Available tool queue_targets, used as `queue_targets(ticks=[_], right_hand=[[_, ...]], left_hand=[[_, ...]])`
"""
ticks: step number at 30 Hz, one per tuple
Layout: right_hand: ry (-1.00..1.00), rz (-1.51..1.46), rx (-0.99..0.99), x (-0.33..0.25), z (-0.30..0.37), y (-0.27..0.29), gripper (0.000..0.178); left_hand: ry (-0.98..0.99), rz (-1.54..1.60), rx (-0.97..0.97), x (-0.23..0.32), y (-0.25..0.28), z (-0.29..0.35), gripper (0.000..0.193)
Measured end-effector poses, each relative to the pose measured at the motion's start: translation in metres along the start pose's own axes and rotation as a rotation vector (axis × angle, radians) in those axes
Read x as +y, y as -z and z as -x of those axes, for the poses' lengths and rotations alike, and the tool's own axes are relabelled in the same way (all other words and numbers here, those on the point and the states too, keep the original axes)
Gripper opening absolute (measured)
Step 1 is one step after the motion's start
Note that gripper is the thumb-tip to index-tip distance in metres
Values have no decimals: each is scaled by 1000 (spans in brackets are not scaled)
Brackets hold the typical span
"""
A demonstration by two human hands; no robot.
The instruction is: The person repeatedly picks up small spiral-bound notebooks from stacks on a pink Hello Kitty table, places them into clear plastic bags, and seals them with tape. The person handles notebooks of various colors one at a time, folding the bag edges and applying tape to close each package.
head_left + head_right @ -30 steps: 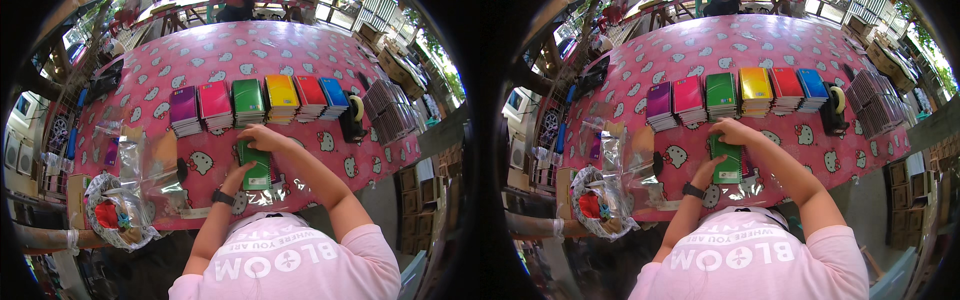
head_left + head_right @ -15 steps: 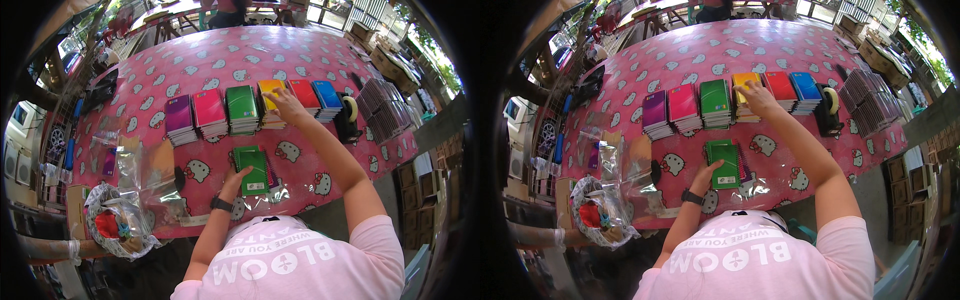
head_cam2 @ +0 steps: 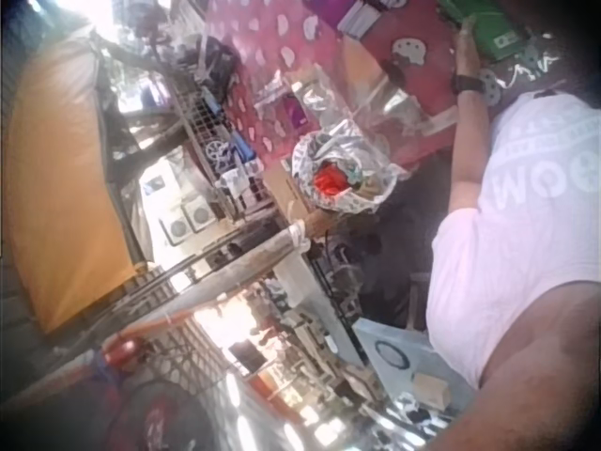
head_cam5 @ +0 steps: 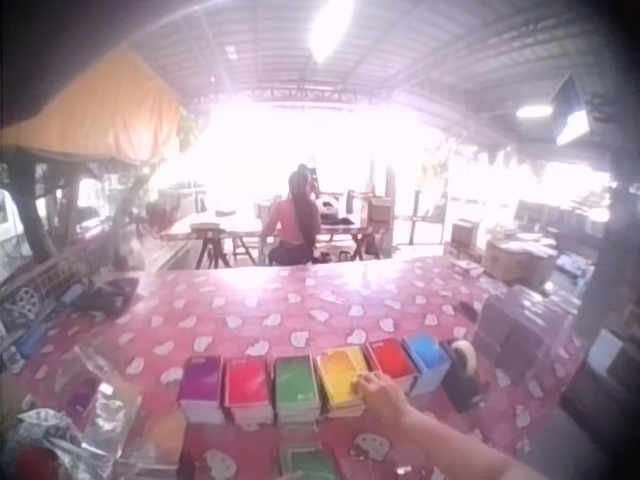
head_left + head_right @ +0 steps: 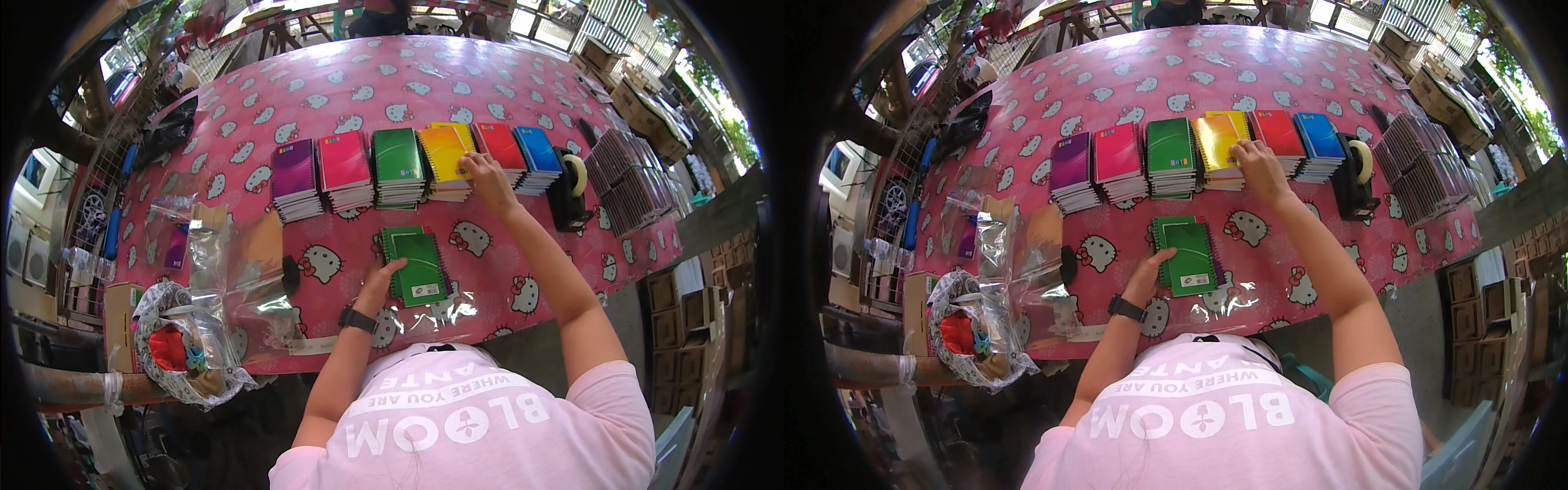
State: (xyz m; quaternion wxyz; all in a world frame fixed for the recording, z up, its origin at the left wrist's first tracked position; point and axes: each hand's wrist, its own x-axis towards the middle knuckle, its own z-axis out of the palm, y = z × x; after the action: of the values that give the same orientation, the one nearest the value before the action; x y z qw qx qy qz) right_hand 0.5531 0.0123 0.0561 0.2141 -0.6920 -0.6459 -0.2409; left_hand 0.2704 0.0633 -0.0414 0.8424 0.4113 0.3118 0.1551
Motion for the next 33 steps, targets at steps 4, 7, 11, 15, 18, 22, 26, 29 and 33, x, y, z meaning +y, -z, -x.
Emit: queue_targets(ticks=[4,7,11,15,18,22,26,29,33], right_hand=[[-27,-107,-84,6,-3,11,16],[-52,-276,-25,-4,-23,49,20],[-526,-1119,-104,-25,-38,90,19],[-645,-1203,-655,-47,2,44,26],[-411,-679,-687,-74,35,-7,31],[-313,-377,-159,-32,8,7,35],[-300,322,-8,32,20,18,33],[-240,138,-92,65,30,24,29],[-307,-229,253,41,8,57,24]], left_hand=[[-27,-51,23,1,-5,1,43],[-56,-45,38,-1,-4,2,46],[24,285,-52,12,-9,8,53],[-6,340,-214,11,-5,1,56],[5,42,-150,2,0,7,52],[1,-20,-89,-3,3,1,48],[-76,-49,-115,2,-4,4,49],[-107,-30,-130,-8,0,-6,50],[-105,-44,-125,-5,1,-5,53]])
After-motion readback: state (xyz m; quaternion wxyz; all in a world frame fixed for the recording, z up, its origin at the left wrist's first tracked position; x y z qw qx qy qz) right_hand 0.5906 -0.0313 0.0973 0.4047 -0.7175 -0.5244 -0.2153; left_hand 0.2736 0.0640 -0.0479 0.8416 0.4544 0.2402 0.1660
